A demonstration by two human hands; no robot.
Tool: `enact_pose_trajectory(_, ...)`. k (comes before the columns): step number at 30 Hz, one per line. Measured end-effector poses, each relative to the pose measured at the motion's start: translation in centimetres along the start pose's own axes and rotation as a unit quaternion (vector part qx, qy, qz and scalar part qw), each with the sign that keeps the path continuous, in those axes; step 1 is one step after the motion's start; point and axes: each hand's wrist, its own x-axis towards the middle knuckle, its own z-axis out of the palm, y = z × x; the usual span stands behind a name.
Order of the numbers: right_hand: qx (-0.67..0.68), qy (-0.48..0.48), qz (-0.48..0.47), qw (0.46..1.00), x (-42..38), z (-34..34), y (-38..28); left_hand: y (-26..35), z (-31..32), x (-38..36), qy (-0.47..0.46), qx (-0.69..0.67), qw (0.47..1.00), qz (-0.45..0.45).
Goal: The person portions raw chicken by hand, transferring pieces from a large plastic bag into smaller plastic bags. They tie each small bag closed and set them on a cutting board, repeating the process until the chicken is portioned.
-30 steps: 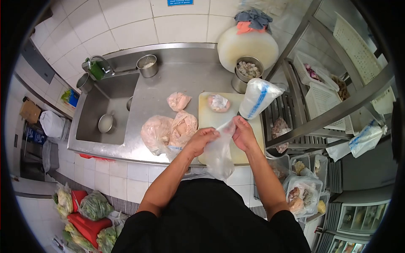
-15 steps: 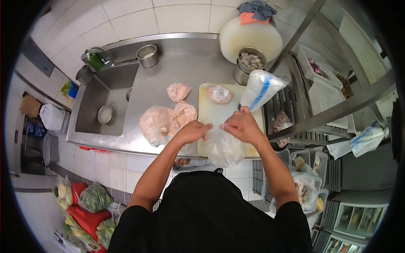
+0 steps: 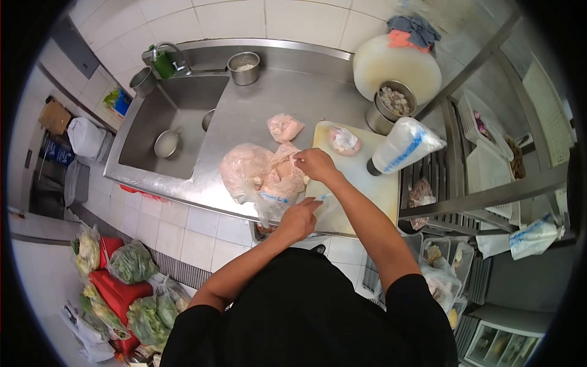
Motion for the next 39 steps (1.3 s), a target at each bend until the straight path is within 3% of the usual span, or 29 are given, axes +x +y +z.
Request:
enact_pose_trajectory(2,-0.137,-0.013,0.029,0.990,2.0,1.9,0.1,-0.7,0.3,-1.0,0.000,-0.016,1.000,0.010)
enact_pose_trajectory(8,-0.202,-0.049,0.107,0.972,3.8,5.1,0.6,-1.8,-0.6,-3.2,0.012,-0.050,0.998,-0.032)
enact_pose_trajectory(12,-0.216,-0.048,0.063,0.973,4.4,6.4,1.3,-2.8,-0.9,-3.6,0.021,-0.056,0.997,-0.054)
enact_pose_trajectory(15,-0.143,-0.072,-0.009,0.987,5.3,4.7,2.6,-3.3,-1.1,-3.6,0.039,-0.068,0.995,-0.058)
enact_pose_trajectory(17,0.060,-0.045,0.080,0.994,5.3,3.6,3.7,-3.7,-0.9,-3.2,0.034,-0.074,0.995,-0.058)
enact_pose_trajectory(21,0.037,-0.040,0.107,0.993,4.3,2.4,3.2,-3.5,-1.2,-2.2,0.010,-0.097,0.993,-0.059)
enact_pose_trajectory(23,-0.115,-0.061,0.044,0.991,3.6,3.0,1.6,-3.4,-0.8,-2.0,0.004,-0.096,0.994,-0.051)
enact_pose_trajectory(24,-0.113,-0.059,0.048,0.991,3.3,3.8,1.2,-3.3,-0.6,-2.0,-0.002,-0.095,0.994,-0.045)
enact_pose_trajectory(26,-0.232,-0.042,0.022,0.971,3.2,5.2,1.0,-3.0,-0.2,-1.7,-0.007,-0.095,0.995,-0.042)
enact_pose_trajectory(28,-0.208,-0.058,0.020,0.976,3.6,5.4,1.2,-2.8,-0.2,-1.7,-0.006,-0.096,0.994,-0.044)
enact_pose_trajectory(30,-0.067,-0.001,0.027,0.997,3.6,4.8,1.8,-2.8,-0.3,-1.7,0.003,-0.090,0.995,-0.051)
enact_pose_trajectory(31,-0.069,-0.002,0.026,0.997,3.8,4.2,2.2,-2.9,-0.4,-1.4,0.005,-0.091,0.995,-0.051)
enact_pose_trajectory(32,0.092,-0.011,0.049,0.995,3.7,3.3,2.7,-3.1,-0.5,-1.2,0.000,-0.094,0.993,-0.078)
enact_pose_trajectory(33,0.249,-0.017,0.071,0.966,3.4,2.4,3.0,-3.2,-0.7,-0.8,-0.006,-0.096,0.990,-0.103)
enact_pose_trajectory(34,0.247,-0.014,0.073,0.966,2.7,0.7,2.1,-3.5,-0.7,-0.3,-0.007,-0.098,0.990,-0.100)
enact_pose_trajectory(36,0.458,-0.054,0.106,0.881,0.8,-2.6,0.7,-3.9,-0.8,0.8,0.024,-0.116,0.989,-0.086)
enact_pose_trajectory(38,0.468,-0.085,0.079,0.876,-1.4,-4.2,0.9,-3.4,-1.9,2.0,0.029,-0.128,0.988,-0.084)
enact_pose_trajectory(39,0.409,-0.145,0.083,0.897,-2.8,-4.9,0.4,-2.6,-2.9,2.5,0.015,-0.142,0.983,-0.116)
